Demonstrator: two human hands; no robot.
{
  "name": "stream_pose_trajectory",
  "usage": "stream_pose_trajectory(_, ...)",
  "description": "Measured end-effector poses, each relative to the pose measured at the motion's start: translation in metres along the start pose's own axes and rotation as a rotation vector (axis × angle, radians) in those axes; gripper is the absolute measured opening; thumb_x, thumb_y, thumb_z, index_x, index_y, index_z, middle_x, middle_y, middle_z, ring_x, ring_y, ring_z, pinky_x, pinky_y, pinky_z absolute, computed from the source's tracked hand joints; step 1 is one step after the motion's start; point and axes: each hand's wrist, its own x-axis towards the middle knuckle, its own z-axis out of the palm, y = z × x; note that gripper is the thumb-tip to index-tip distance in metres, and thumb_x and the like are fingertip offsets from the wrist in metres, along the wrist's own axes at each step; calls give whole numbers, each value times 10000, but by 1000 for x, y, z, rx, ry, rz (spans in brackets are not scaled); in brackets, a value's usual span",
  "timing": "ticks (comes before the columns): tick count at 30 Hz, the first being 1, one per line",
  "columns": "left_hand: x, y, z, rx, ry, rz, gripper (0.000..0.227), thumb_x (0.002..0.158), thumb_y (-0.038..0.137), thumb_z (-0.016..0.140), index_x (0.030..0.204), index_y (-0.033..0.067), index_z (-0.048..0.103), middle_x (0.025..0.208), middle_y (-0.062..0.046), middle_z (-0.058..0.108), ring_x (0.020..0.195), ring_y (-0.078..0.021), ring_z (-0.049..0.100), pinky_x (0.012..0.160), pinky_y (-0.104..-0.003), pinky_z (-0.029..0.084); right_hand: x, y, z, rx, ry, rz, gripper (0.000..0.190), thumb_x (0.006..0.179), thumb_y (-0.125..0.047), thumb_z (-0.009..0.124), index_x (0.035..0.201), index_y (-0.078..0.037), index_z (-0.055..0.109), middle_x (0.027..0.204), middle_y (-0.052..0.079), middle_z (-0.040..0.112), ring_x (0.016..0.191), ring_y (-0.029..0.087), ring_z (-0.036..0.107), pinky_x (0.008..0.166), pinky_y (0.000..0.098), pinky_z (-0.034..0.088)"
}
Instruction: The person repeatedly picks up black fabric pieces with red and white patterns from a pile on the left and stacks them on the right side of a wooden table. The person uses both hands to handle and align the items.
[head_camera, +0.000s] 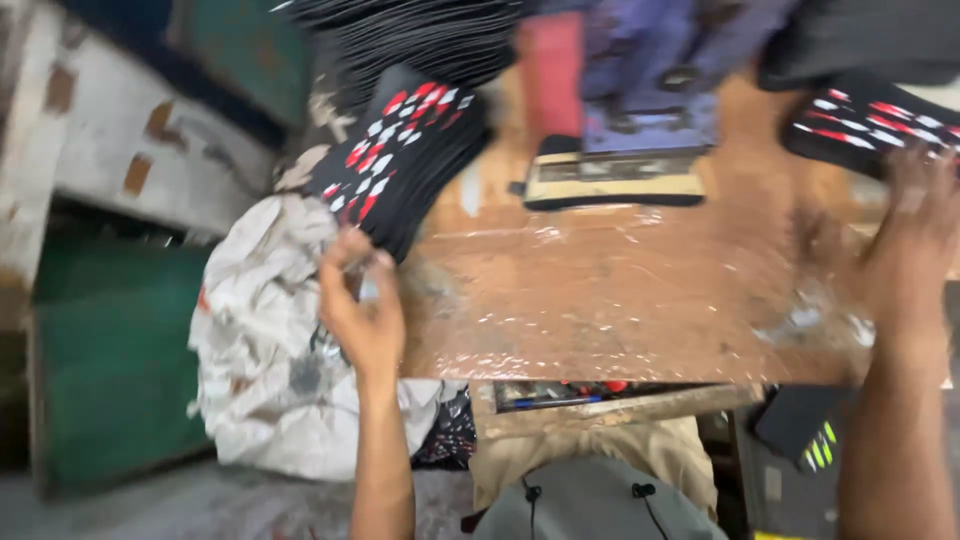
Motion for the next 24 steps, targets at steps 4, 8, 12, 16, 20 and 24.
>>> stream_pose_trajectory(4,-35,29,35,9,-377,-150,357,923,82,743,1267,39,658,1075,-89,756,911,-171,705,740,-305,532,-6,69,41,-38,-168,167,382,986,-201,727,1269,19,594,1166,247,648,1080,410,618,908,494,532)
stream_pose_trajectory(8,-41,19,53,10,-446,-96,386,894,98,755,1265,51,661,1039,-71,760,882,-178,694,720,-310,519,-35,-24,13,62,-211,293,196,1057,-134,643,1223,-31,660,964,218,655,864,402,643,704,499,497)
stream_pose_trajectory(12,-43,17,54,23,-414,-79,378,911,94,760,1275,64,660,1031,-62,754,880,-173,703,740,-288,539,-32,-133,-9,350,-299,165,440,908,-268,654,1262,-6,666,1300,188,646,1206,387,573,1017,520,442)
stream_pose_trajectory(16,-43,15,51,10,-414,-59,416,904,80,773,1299,64,643,1014,-60,755,872,-154,701,732,-276,540,-30,-168,0,380,-295,68,490,891,-328,713,1262,-9,676,1427,195,575,1420,389,462,1196,555,319)
stream_pose_trajectory(20,-37,-7,55,-86,-414,-199,492,902,63,734,1374,63,596,1032,-58,760,853,-121,688,697,-259,521,-21,-176,1,374,-329,54,481,893,-314,715,1269,-17,680,1441,194,569,1420,382,465,1199,546,323)
stream_pose_trajectory(24,0,-13,90,-137,-520,-244,618,900,98,771,1451,40,497,951,-51,760,772,-98,683,659,-231,522,-18,-174,6,374,-295,51,500,902,-321,706,1298,-17,670,1455,199,556,1424,381,456,1201,538,318)
